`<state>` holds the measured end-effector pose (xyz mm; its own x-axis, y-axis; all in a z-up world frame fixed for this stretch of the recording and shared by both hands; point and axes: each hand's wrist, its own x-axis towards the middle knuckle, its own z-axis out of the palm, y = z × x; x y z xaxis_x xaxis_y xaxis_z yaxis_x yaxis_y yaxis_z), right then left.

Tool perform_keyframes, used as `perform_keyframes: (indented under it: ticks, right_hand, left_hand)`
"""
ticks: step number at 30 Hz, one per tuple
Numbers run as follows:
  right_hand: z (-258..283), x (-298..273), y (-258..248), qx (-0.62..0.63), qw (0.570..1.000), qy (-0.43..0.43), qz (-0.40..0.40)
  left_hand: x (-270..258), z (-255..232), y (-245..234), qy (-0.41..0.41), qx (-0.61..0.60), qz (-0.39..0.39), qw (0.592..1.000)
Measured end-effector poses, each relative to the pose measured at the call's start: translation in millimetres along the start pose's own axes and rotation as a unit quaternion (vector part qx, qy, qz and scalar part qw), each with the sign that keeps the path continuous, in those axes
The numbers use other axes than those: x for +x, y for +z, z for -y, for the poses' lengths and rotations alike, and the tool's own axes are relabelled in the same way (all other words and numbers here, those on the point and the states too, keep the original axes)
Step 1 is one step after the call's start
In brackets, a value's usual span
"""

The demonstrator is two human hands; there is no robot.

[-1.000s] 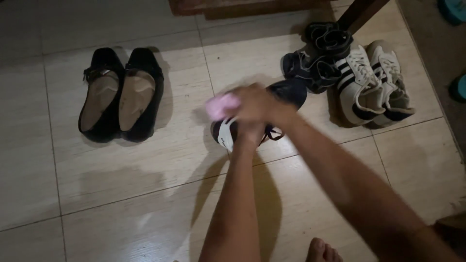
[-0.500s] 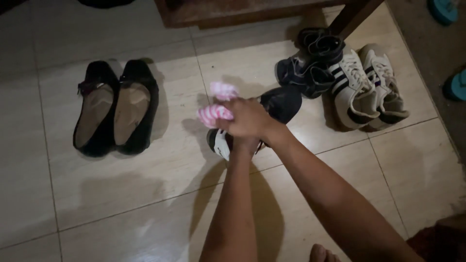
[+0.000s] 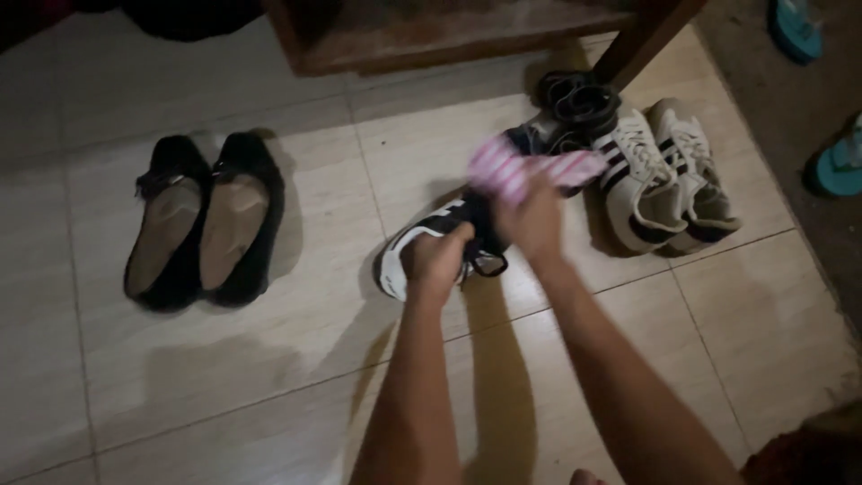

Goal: The recorder is cleaning various pairs of shoes by wiping them with a cloth.

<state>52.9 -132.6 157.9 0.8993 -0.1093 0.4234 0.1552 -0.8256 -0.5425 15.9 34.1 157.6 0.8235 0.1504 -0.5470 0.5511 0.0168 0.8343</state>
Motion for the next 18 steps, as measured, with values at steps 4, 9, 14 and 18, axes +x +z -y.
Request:
perform_keyframes:
  ticks: [4, 9, 14, 18]
  right_hand:
    - [30.9, -17.0, -10.1, -0.009, 0.978, -0.206, 0.024]
    - [2.9, 24.4, 5.5, 0.05, 0.988, -0.06, 0.136]
    - [-2.7, 24.4, 13.4, 0.03, 0.993, -0.004, 0.115]
    - [12.7, -17.2, -13.1, 0.044, 0.99, -0.131, -0.023]
  left_hand:
    - [26.8, 4.9, 6.7, 0.001, -0.038, 0.007, 0.999]
    - [36.3, 20.1, 9.4, -0.005, -0.017, -0.004, 1.0]
    - [20.8, -4.5, 8.4, 0.036, -0.046, -0.005, 0.998]
    - [25.5, 0.5, 11.4, 0.045, -0.062, -0.022, 0.997]
